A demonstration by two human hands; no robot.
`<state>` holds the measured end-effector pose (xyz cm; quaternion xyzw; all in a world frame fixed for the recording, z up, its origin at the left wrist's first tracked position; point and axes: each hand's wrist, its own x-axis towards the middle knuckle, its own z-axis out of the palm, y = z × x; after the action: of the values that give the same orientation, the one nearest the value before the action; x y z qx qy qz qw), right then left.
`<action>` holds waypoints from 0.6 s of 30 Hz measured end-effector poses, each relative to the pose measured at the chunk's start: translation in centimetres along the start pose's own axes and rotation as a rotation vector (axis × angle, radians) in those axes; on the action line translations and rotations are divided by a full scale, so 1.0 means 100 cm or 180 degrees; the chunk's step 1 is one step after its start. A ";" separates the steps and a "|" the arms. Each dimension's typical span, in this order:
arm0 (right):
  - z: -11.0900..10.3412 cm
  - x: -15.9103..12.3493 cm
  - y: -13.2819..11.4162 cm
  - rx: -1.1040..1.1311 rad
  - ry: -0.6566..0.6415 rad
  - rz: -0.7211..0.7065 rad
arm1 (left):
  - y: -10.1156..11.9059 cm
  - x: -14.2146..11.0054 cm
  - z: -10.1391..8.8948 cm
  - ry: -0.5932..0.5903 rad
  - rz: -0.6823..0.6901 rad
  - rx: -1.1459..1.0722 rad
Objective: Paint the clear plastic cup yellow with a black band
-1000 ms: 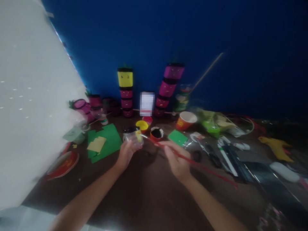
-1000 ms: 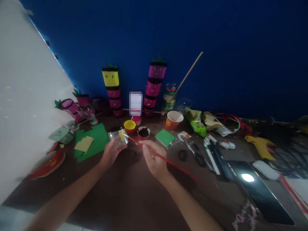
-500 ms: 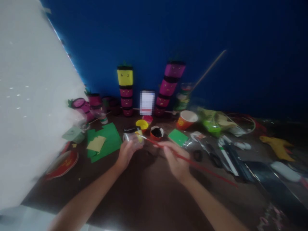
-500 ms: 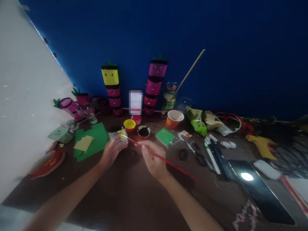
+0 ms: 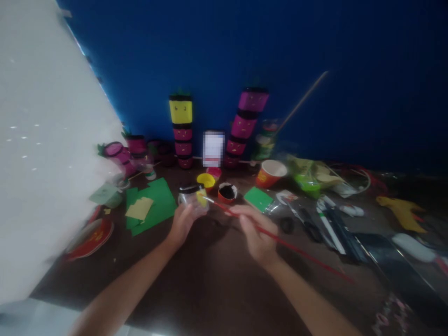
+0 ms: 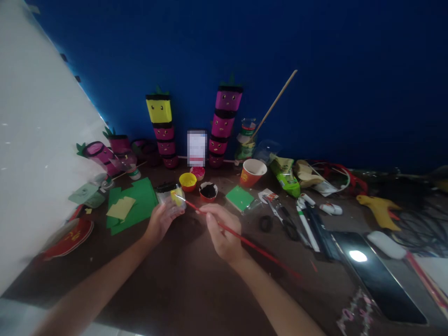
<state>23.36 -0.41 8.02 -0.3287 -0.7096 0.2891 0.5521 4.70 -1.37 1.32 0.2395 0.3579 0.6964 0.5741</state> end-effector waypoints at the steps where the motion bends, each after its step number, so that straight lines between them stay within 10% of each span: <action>1: 0.000 0.000 0.000 -0.0011 0.0015 -0.0005 | 0.000 0.000 0.000 -0.0016 0.0010 0.0003; 18: 0.001 0.000 0.002 -0.0007 -0.0107 0.0160 | -0.002 -0.001 -0.001 -0.0067 0.0050 0.0078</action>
<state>23.31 -0.29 7.91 -0.3422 -0.7107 0.3076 0.5322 4.73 -1.48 1.13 0.2566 0.3584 0.6939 0.5693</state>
